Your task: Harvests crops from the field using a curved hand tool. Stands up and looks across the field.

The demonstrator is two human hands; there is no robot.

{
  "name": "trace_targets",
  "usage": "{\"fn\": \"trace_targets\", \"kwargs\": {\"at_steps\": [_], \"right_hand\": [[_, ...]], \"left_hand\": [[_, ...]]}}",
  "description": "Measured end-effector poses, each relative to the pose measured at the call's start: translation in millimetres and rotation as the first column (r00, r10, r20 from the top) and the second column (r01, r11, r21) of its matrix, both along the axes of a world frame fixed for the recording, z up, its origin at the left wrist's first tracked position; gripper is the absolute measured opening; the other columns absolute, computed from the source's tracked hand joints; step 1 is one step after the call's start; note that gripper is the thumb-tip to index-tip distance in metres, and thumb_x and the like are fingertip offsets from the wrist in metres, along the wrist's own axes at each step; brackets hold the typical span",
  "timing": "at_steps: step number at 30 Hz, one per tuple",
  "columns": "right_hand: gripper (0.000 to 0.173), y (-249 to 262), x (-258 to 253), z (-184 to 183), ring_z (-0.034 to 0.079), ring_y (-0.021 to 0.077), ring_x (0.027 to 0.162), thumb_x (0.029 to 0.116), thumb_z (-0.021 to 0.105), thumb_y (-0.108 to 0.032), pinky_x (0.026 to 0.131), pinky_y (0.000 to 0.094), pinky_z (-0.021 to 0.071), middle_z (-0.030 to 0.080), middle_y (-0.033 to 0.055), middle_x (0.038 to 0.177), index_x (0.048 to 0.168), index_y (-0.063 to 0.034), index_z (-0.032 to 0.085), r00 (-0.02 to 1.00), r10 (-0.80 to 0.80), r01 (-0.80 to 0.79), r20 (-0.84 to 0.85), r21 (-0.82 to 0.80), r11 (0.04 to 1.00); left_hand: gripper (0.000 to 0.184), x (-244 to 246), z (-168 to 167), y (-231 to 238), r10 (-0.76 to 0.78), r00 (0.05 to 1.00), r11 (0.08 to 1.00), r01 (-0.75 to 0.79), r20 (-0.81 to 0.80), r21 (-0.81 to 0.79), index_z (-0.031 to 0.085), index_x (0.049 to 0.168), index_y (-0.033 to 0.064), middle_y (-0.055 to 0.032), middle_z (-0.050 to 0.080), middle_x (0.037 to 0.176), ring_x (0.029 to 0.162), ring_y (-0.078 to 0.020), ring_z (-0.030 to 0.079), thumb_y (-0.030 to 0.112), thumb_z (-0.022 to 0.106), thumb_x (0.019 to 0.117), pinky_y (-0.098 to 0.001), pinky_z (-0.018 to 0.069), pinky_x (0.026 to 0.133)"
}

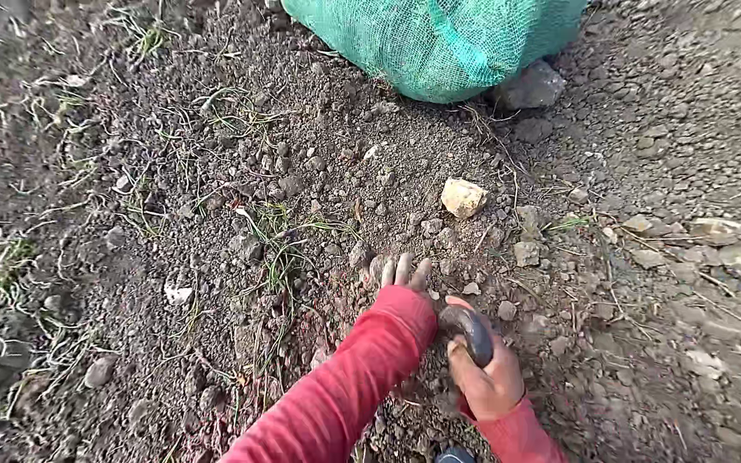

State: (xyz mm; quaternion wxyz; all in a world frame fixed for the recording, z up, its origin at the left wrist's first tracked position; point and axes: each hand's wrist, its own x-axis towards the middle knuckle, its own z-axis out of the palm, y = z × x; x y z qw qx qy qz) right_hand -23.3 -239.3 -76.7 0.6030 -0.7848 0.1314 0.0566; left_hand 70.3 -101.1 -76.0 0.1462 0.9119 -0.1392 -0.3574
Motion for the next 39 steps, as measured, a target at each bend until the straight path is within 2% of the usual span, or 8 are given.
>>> {"fn": "trace_targets", "kwargs": {"at_steps": [3, 8, 12, 18, 22, 27, 31, 39], "right_hand": [[0.057, -40.1, -4.3, 65.3, 0.054, 0.0101, 0.051, 0.0886, 0.061, -0.019, 0.043, 0.0327, 0.0497, 0.067, 0.0014, 0.083, 0.143, -0.0061, 0.053, 0.994, 0.091, -0.093, 0.063, 0.019, 0.996], [0.061, -49.3, 11.3, 50.1, 0.064, 0.0090, 0.076, 0.0830, 0.059, -0.014, 0.066, 0.0328, 0.0556, 0.070, 0.0139, 0.114, 0.142, -0.0031, 0.055, 0.953, 0.289, -0.265, 0.091, -0.218, 0.939], [0.059, -37.2, 19.3, 85.0, 0.059, 0.0058, 0.067, 0.0935, 0.061, -0.026, 0.059, 0.0272, 0.0545, 0.069, 0.0088, 0.100, 0.147, -0.0044, 0.049, 0.877, 0.441, -0.440, 0.190, -0.050, 0.897], [0.057, 40.5, 27.5, 49.0, 0.051, 0.0077, 0.047, 0.0857, 0.063, -0.028, 0.041, 0.0273, 0.0473, 0.063, -0.0036, 0.077, 0.142, -0.0257, 0.058, 0.875, 0.441, -0.467, 0.199, 0.106, 0.878], [0.054, 8.0, 25.5, 109.9, 0.061, 0.0033, 0.069, 0.0957, 0.062, -0.027, 0.060, 0.0254, 0.0550, 0.070, 0.0034, 0.105, 0.146, -0.0106, 0.052, 0.766, 0.629, -0.634, 0.134, 0.000, 0.773], [0.054, 42.9, 19.5, 54.0, 0.047, 0.0082, 0.043, 0.0888, 0.065, -0.028, 0.040, 0.0286, 0.0460, 0.058, -0.0057, 0.067, 0.142, -0.0282, 0.055, 0.901, 0.400, -0.425, 0.169, 0.154, 0.892], [0.057, 27.4, 1.2, 54.9, 0.048, 0.0097, 0.045, 0.0856, 0.062, -0.021, 0.039, 0.0311, 0.0448, 0.059, -0.0034, 0.071, 0.143, -0.0194, 0.058, 0.911, 0.408, -0.405, -0.064, 0.057, 0.912], [0.061, 50.3, 6.6, 17.4, 0.054, 0.0087, 0.050, 0.0822, 0.062, -0.017, 0.044, 0.0308, 0.0496, 0.067, -0.0003, 0.081, 0.143, -0.0210, 0.057, 0.897, 0.412, -0.422, 0.164, 0.032, 0.906]], "left_hand": [[0.038, -42.1, -53.4, 1.9, -0.212, 0.977, 0.977, 0.212, 0.006, -0.024, 0.068, 0.137, 0.0168, 0.0031, -0.001, 0.176, 0.160, -0.0370, -0.012, 0.022, 0.064, 0.1003, -0.0683, -0.0062, 0.124], [0.019, -93.6, -28.3, 135.0, 0.336, 0.729, 0.894, -0.447, 0.597, 0.041, 0.080, 0.101, 0.0151, -0.0064, 0.074, 0.110, 0.113, -0.0282, 0.066, 0.028, 0.067, 0.0966, -0.0484, 0.0556, 0.094], [0.050, -79.3, -39.0, 206.9, 0.569, 0.813, 0.716, -0.565, 0.128, 0.409, 0.066, 0.129, 0.0049, -0.0265, 0.056, 0.139, 0.132, -0.0468, 0.052, 0.044, 0.067, 0.0973, -0.0652, 0.0490, 0.101], [0.068, 54.7, 29.7, 292.4, 0.720, 0.407, 0.608, -0.760, 0.562, -0.229, 0.053, 0.148, 0.0068, -0.0252, 0.044, 0.154, 0.141, -0.0403, 0.047, 0.027, 0.079, 0.0886, -0.0518, 0.0420, 0.116], [0.018, 3.7, 23.5, 229.3, 0.245, 0.734, 0.966, -0.240, 0.633, -0.095, 0.079, 0.106, 0.0091, -0.0203, 0.069, 0.114, 0.113, -0.0430, 0.062, 0.017, 0.074, 0.0907, -0.0598, 0.0524, 0.094], [0.028, -82.8, -66.4, 191.7, -0.067, 0.979, 0.998, 0.068, 0.193, -0.001, 0.076, 0.121, 0.0204, -0.0107, 0.054, 0.152, 0.149, -0.0373, 0.038, 0.010, 0.066, 0.0960, -0.0588, 0.0268, 0.123], [0.016, -119.7, -68.0, 198.8, 0.042, 0.864, 0.994, 0.016, 0.502, -0.111, 0.077, 0.105, 0.0112, -0.0104, 0.072, 0.122, 0.126, -0.0322, 0.062, 0.008, 0.065, 0.0960, -0.0526, 0.0461, 0.113], [0.019, -120.1, 41.4, 137.1, 0.628, 0.772, 0.771, -0.634, -0.097, -0.056, 0.078, 0.110, 0.0162, -0.0043, 0.077, 0.103, 0.102, -0.0213, 0.071, 0.025, 0.065, 0.0997, -0.0487, 0.0557, 0.093]]}}
